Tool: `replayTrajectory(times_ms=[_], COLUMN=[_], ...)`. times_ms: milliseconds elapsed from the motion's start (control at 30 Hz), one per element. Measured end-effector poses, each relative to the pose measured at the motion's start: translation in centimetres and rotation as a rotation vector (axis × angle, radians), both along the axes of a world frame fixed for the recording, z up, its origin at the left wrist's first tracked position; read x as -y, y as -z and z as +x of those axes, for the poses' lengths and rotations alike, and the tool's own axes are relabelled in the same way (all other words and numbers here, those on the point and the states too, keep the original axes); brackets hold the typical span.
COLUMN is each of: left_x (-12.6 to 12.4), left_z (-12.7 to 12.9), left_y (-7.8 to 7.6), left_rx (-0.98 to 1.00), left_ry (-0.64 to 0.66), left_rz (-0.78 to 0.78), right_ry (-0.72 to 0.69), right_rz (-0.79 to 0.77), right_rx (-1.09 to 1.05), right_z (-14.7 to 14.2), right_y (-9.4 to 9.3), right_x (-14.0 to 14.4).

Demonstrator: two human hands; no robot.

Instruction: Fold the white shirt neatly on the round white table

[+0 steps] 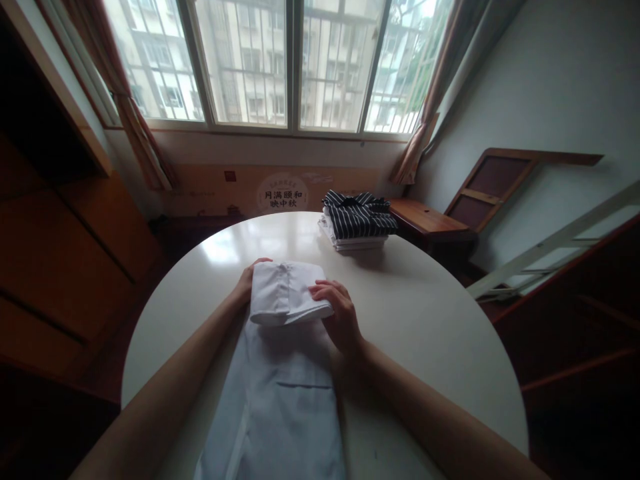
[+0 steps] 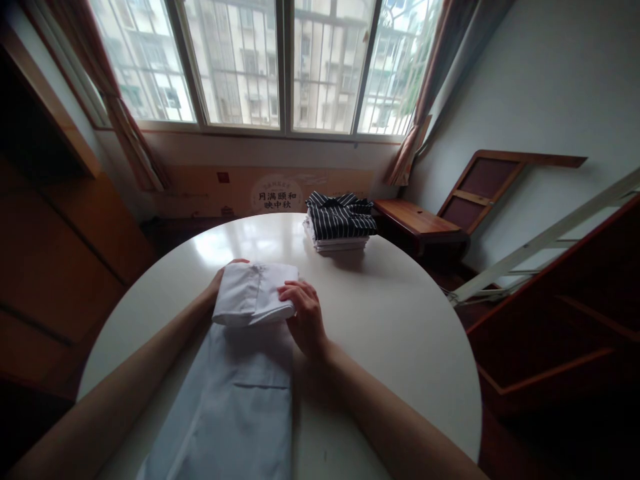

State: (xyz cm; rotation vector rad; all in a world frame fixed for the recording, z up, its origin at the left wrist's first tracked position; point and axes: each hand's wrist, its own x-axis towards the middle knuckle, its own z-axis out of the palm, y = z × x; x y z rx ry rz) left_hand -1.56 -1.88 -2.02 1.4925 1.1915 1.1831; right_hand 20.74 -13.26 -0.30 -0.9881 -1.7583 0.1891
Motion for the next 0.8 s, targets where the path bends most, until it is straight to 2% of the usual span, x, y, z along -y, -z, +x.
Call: replayTrajectory(times_ms=[100, 167, 300, 367, 533, 667, 800], left_x=[0.4, 0.7, 1.0, 1.0, 1.5, 1.8, 2.1], left_z=[-0.3, -0.4, -0.7, -0.7, -0.7, -0.4, -0.2], left_y=[-0.4, -1.0, -1.9, -2.0, -1.9, -2.0, -2.2], left_rx=[-0.039, -0.128, -0.197, -0.184, -0.178, -0.202, -0.267], left_ry=[0.070, 0.081, 0.105, 0.139, 0.162, 0.159, 0.141], left_rz=[0.021, 0.055, 0.117, 0.095, 0.018, 0.020, 0.058], right_ry=[-0.025, -0.110, -0.323, -0.372, -0.347, -0.355, -0.416], right_rz=[0.056, 0.105, 0.062, 0.008, 0.072, 0.073, -0.018], right_rx=[-0.029, 0.016, 0.225, 0.378, 0.633, 0.587, 0.544], right_z=[0.1, 0.2, 0.3, 0.3, 0.4, 0.5, 0.7], right_y=[-0.5, -1.0, -2.3, -3.0, -4.1, -4.2, -4.5], right_x=[1.0, 1.8, 3.0, 3.2, 3.4, 3.3, 3.3])
